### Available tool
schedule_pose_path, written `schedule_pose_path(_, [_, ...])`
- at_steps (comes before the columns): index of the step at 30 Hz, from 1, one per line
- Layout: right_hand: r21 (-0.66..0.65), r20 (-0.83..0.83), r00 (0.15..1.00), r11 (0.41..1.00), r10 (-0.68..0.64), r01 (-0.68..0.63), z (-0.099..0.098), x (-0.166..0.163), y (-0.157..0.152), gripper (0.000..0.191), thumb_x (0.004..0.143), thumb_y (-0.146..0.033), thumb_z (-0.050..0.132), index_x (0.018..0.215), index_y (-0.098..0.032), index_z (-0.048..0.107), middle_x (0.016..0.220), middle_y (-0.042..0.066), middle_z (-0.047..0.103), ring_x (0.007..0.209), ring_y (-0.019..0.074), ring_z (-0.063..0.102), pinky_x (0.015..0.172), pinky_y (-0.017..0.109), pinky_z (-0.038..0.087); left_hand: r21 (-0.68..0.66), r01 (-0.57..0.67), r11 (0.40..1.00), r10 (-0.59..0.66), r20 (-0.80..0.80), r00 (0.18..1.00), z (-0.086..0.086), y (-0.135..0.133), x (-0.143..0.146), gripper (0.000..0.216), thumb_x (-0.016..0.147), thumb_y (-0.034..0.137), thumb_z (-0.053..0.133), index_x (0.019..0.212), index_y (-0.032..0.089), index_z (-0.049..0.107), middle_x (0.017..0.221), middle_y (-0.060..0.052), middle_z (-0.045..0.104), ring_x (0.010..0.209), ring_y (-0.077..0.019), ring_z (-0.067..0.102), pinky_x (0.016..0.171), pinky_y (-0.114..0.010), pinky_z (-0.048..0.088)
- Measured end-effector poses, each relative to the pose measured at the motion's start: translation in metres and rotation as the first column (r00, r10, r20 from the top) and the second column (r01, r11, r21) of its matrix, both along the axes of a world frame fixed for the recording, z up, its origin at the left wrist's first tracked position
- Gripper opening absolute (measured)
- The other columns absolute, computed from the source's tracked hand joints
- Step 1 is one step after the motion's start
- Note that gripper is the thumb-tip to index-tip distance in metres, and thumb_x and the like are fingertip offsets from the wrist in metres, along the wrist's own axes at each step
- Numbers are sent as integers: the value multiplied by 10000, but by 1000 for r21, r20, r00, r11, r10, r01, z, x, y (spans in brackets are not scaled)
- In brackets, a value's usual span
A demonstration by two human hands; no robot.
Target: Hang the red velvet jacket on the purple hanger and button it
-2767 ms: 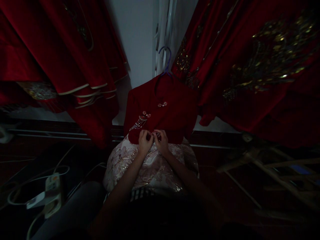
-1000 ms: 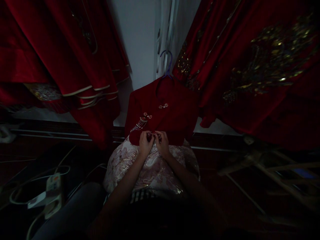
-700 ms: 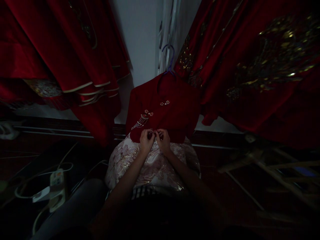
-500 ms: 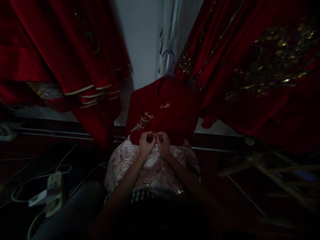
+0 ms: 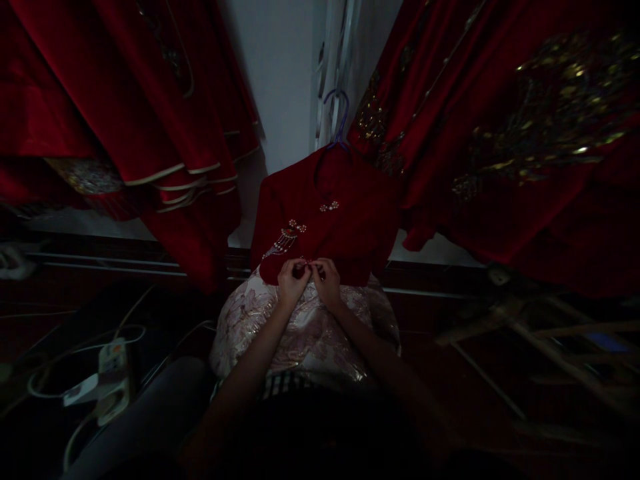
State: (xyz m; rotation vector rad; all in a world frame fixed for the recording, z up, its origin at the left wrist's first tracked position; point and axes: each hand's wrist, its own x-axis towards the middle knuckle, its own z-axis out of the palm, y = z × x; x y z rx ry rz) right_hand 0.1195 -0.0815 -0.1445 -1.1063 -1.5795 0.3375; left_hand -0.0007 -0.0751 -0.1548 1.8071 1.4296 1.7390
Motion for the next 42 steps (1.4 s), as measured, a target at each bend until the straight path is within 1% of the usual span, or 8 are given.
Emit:
schedule_pose_path(7, [-20,-28,1000,1000,-9,9,2,-2,-2,146,901,-239,498,928,-209,638,966,49,599,892,152,578,810,282,491,1,-6,1000,6,31,1000,0,0,1,160,773,229,620,924,184,645,857,-30,660,773,-138,621,765,-276,510])
schedule_pose_path(13, [-11,-14,1000,1000,-20,20,3,-2,-2,140,890,-220,513,916,-206,650,962,46,603,909,151,576,844,283,486,-9,-12,1000,12,32,999,1,-1,1,165,767,221,620,926,184,647,866,-33,668,795,-145,631,787,-284,512])
schedule_pose_path(17, [-3,-7,1000,1000,-29,29,3,-3,-3,145,891,-236,518,932,-208,654,962,49,609,897,152,584,831,283,496,-13,-19,1000,19,27,999,0,0,1,160,766,223,623,919,186,651,872,-36,673,787,-148,634,783,-288,515])
schedule_pose_path(21, [-3,5,999,999,-35,35,4,-3,-3,150,890,-247,526,943,-214,662,962,50,621,908,158,587,852,297,493,-20,-11,1000,12,37,999,-1,0,0,157,768,229,627,918,189,655,871,-34,674,789,-148,637,782,-288,516])
schedule_pose_path(27, [11,-8,1000,1000,-21,22,4,-3,-3,163,893,-251,524,956,-224,672,986,50,621,943,158,586,883,303,482,-4,11,1000,-11,1,1000,2,0,-2,139,775,237,632,902,194,667,840,-30,662,786,-150,620,772,-289,507])
schedule_pose_path(32, [1,-52,998,1000,-31,31,4,-3,-3,124,883,-283,543,898,-211,642,924,39,614,839,146,583,789,282,492,-5,9,1000,-9,15,1000,4,0,-2,117,781,244,629,878,195,674,823,-28,664,769,-146,616,750,-280,502])
schedule_pose_path(36, [-20,-74,997,999,-33,32,5,-3,-2,114,869,-293,564,866,-201,631,884,27,614,782,134,571,745,267,479,-3,21,1000,-21,4,1000,4,1,-1,121,788,243,617,887,195,667,822,-25,650,781,-146,606,761,-280,494])
schedule_pose_path(42, [-120,-132,991,993,-29,13,8,0,8,160,824,-348,608,846,-192,635,812,19,650,702,131,582,673,261,477,8,28,1000,-28,-27,999,6,2,-3,87,788,232,608,859,195,643,810,-21,627,778,-146,587,753,-278,480])
